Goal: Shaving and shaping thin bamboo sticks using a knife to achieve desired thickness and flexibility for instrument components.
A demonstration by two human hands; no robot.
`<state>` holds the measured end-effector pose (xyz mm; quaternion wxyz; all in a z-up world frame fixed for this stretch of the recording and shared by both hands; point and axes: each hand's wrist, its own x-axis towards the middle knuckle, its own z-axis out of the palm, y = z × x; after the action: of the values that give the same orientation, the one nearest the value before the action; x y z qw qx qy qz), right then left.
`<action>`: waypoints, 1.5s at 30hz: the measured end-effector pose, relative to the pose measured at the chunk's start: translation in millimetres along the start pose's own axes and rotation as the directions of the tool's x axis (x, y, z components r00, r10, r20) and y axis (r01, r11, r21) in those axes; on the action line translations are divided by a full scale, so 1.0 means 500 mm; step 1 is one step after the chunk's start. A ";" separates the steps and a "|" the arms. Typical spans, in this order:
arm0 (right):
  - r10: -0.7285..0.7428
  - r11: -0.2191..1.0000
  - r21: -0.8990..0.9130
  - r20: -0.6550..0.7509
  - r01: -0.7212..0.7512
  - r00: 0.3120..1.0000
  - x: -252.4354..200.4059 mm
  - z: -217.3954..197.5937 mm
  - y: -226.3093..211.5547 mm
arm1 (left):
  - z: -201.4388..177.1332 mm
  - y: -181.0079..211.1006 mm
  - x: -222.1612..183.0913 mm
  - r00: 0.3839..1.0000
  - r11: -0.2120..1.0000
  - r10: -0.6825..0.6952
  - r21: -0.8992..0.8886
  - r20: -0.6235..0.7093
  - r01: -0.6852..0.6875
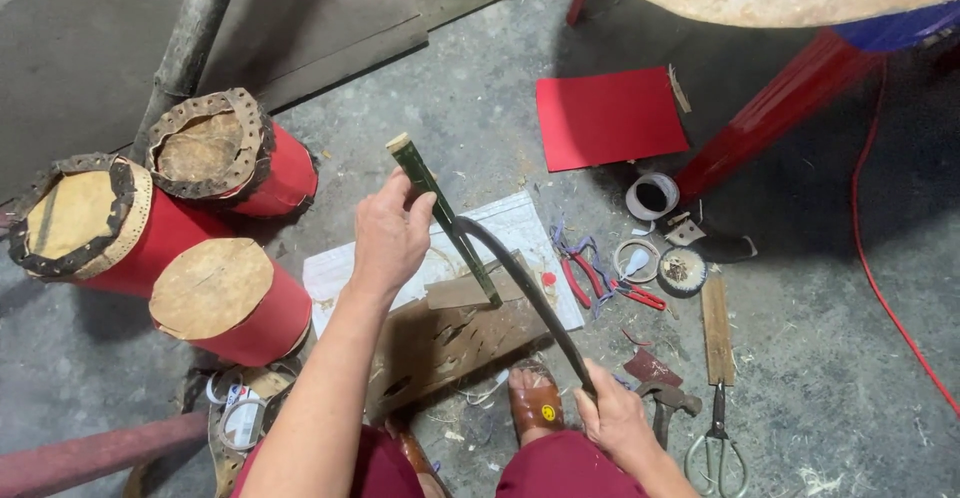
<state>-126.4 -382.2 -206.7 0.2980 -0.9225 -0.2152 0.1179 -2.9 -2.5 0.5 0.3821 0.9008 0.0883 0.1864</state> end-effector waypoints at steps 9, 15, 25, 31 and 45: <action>-0.269 0.922 -0.347 -0.257 0.171 0.928 0.008 0.015 -0.025 | 0.008 0.000 -0.005 0.999 0.999 0.037 -0.029 -0.032 -0.038; -0.012 0.994 -0.110 -0.022 0.009 1.000 0.006 -0.006 -0.038 | 0.008 -0.014 -0.010 0.998 1.000 0.003 0.025 -0.064 -0.002; -0.204 0.932 -0.333 -0.158 0.142 0.966 0.013 0.006 -0.036 | 0.007 0.016 -0.009 0.995 0.999 -0.031 -0.010 -0.090 0.030; 0.055 0.989 0.137 -0.049 -0.048 0.997 0.001 0.013 -0.017 | 0.002 -0.012 -0.005 0.992 0.994 -0.095 -0.066 -0.077 0.090; -0.278 0.959 -0.005 -0.239 0.285 0.930 0.043 -0.045 -0.086 | 0.015 -0.011 -0.014 0.994 0.999 -0.006 -0.048 -0.110 0.001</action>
<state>-113.8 -351.9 -164.7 0.3491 -0.8850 -0.3062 -0.0338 -6.6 -5.6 -10.3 0.3986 0.8796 0.1063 0.2371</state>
